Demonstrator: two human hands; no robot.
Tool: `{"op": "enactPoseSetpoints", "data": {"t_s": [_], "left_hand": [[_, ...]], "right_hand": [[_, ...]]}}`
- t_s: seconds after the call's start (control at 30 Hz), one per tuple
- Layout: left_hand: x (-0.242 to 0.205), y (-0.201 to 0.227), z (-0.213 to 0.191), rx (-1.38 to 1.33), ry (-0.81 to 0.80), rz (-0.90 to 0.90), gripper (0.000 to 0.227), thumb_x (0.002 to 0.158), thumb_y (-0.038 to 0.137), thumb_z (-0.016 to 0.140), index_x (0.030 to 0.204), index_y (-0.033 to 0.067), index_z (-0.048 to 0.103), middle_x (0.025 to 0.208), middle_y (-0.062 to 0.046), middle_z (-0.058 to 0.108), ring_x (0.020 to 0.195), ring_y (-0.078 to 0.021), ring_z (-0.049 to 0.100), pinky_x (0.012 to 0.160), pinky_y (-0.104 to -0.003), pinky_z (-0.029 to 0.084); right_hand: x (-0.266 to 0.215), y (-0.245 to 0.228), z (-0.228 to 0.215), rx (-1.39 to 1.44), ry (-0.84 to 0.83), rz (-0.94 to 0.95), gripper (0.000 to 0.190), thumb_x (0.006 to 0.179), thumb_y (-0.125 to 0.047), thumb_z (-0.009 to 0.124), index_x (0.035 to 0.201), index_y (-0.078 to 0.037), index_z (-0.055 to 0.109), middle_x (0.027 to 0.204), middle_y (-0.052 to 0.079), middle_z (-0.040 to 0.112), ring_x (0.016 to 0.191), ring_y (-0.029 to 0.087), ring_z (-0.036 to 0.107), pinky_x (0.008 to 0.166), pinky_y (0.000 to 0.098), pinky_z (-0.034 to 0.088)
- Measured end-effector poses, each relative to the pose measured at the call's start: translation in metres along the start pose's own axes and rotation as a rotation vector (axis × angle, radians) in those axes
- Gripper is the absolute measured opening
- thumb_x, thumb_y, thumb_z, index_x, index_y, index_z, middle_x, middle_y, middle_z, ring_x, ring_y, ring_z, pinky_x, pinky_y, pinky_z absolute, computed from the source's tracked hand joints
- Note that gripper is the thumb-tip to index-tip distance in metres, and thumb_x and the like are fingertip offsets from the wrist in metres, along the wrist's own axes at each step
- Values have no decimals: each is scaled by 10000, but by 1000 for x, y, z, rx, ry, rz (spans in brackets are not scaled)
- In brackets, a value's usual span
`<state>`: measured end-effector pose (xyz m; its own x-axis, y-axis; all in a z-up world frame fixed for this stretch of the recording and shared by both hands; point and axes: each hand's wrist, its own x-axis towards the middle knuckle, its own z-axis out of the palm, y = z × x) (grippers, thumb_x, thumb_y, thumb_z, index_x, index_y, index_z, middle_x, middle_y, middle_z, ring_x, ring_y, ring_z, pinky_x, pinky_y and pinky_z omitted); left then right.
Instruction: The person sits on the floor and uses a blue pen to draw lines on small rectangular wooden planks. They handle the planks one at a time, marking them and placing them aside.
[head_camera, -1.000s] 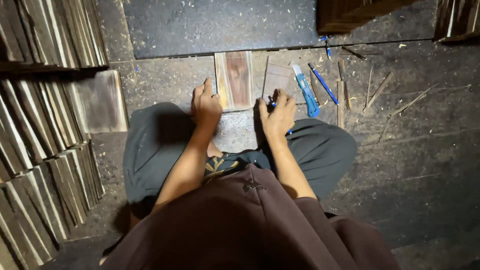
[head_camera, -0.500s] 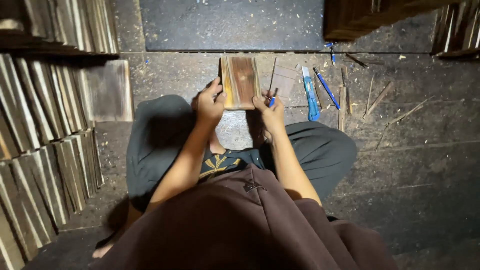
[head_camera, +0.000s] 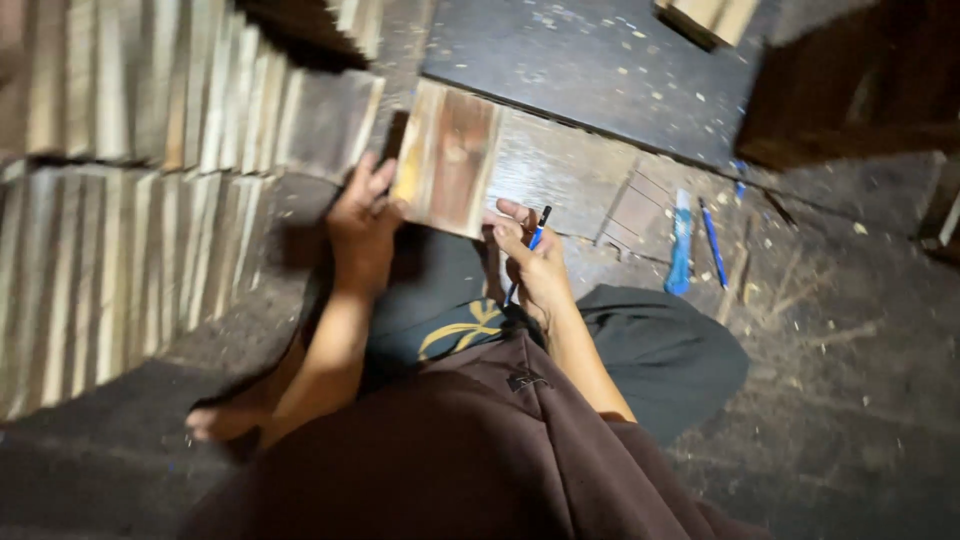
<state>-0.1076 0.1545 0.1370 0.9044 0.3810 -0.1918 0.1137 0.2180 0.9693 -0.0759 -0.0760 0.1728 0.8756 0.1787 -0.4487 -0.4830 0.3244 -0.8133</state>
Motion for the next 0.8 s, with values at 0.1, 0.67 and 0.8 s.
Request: {"op": "enactPoseSetpoints", "data": {"t_s": [0.1, 0.67, 0.8], "left_hand": [[23, -45, -48, -139, 140, 84, 784, 920, -48, 692, 1597, 65, 315, 1493, -227, 561, 1157, -213, 647, 942, -362, 605], [118, -175, -114, 725, 766, 468, 466, 783, 362, 842, 1223, 223, 777, 1279, -12, 707, 1091, -257, 717, 965, -356, 538], [90, -116, -82, 937, 648, 634, 804, 561, 481, 1001, 1246, 132, 767, 1412, -137, 562, 1135, -371, 643, 999, -463, 508]], "right_hand": [[-7, -7, 20, -74, -49, 25, 410, 921, -86, 727, 1312, -31, 618, 1178, 169, 751, 835, 194, 778, 395, 96, 407], [-5, 12, -10, -159, 71, 94, 326, 971, -147, 657, 1282, -55, 633, 1157, 185, 759, 833, 177, 771, 365, 109, 319], [-3, 21, -14, -159, 82, 100, 314, 964, -142, 664, 1265, -56, 643, 1139, 187, 763, 809, 179, 772, 355, 116, 321]]}}
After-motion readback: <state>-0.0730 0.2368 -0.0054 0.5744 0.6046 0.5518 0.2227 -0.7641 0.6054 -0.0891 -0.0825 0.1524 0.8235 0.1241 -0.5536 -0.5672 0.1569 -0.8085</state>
